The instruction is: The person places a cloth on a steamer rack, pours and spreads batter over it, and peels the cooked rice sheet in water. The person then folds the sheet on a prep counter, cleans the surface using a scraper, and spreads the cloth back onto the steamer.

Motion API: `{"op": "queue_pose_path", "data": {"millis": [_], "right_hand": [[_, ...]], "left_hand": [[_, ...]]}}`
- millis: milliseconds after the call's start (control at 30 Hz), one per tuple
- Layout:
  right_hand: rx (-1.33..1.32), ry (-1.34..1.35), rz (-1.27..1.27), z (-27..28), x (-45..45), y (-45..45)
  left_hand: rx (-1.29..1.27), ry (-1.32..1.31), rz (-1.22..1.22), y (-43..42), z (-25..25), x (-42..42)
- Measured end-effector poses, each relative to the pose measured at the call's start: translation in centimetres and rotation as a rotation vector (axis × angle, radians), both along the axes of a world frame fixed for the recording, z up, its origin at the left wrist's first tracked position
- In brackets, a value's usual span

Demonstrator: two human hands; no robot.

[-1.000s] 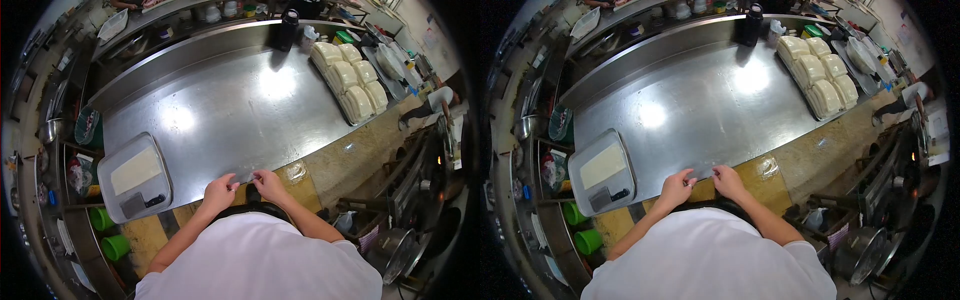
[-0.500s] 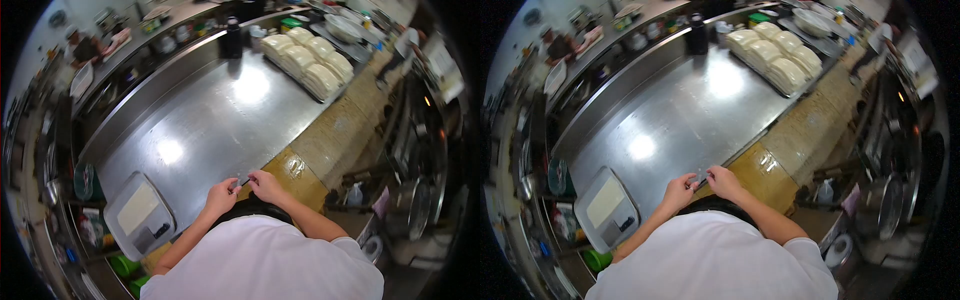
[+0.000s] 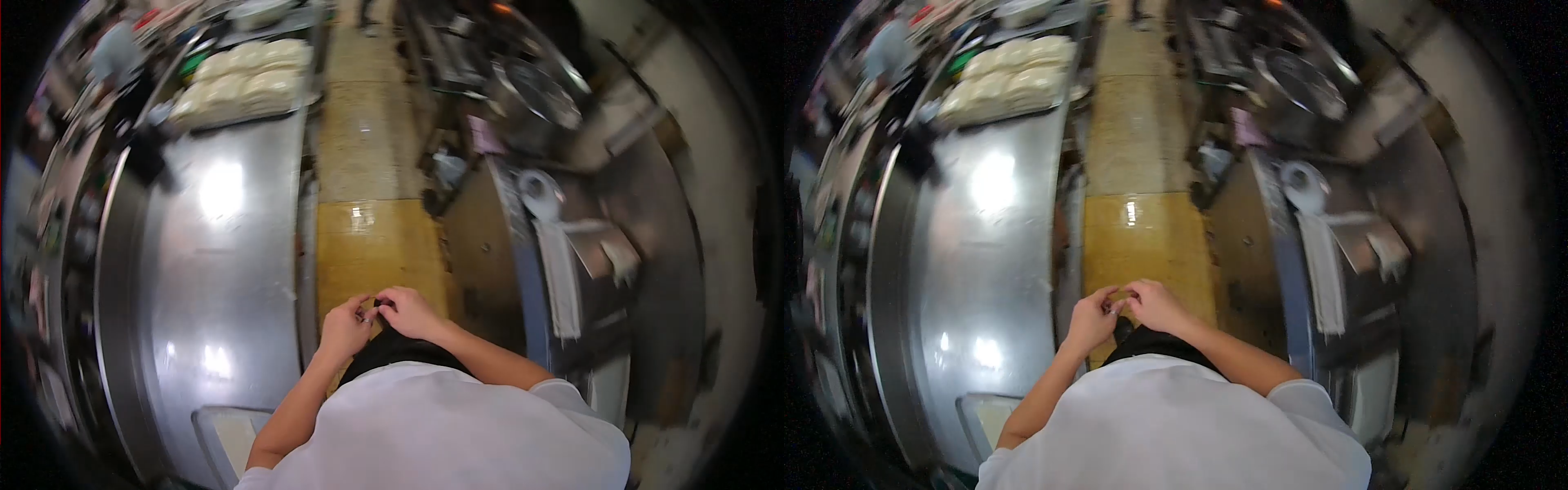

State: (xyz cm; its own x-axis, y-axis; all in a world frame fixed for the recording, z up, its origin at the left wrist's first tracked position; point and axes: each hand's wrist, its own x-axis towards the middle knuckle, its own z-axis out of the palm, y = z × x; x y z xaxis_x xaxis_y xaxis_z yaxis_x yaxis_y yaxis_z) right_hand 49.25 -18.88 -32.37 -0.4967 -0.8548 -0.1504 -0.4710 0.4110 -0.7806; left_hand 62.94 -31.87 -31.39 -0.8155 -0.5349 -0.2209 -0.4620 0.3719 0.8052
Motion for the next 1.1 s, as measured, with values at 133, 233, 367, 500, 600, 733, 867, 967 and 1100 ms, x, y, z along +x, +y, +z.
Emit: {"op": "queue_pose_path", "data": {"millis": [133, 233, 367, 500, 600, 733, 867, 967, 1100], "right_hand": [[0.022, -0.003, -0.242, 0.6, -0.1, 6.8], [-0.016, 0.026, -0.359, 0.2, 0.4, 11.4], [-0.051, 0.054, -0.533, 0.4, 1.1, 18.3], [-0.071, 0.048, -0.686, 0.4, 1.4, 26.7], [-0.068, 0.043, -0.803, 1.0, 2.1, 34.1], [-0.077, 0.074, -0.954, 0.1, 3.8, 44.2], [-0.039, 0.036, -1.183, 0.3, 6.1, 53.9], [0.117, 0.232, -1.346, -0.9, 8.2, 61.2], [0.451, 0.412, -1.456, -1.3, 10.5, 69.4]], "left_hand": [[-0.008, 0.017, -0.218, 4.7, 0.3, -2.7], [-0.016, -0.028, -0.337, 8.0, 0.3, -4.2], [-0.033, -0.003, -0.509, 13.6, 0.3, -6.6], [-0.026, 0.044, -0.700, 21.3, 1.3, -9.4], [-0.013, 0.152, -0.802, 28.4, 1.5, -10.9], [0.076, 0.170, -0.916, 38.4, 1.8, -11.5], [0.175, 0.098, -1.093, 48.5, 2.5, -11.7], [0.251, 0.095, -1.216, 55.3, 0.7, -11.7], [0.296, 0.154, -1.372, 61.5, -1.6, -10.9]]}}
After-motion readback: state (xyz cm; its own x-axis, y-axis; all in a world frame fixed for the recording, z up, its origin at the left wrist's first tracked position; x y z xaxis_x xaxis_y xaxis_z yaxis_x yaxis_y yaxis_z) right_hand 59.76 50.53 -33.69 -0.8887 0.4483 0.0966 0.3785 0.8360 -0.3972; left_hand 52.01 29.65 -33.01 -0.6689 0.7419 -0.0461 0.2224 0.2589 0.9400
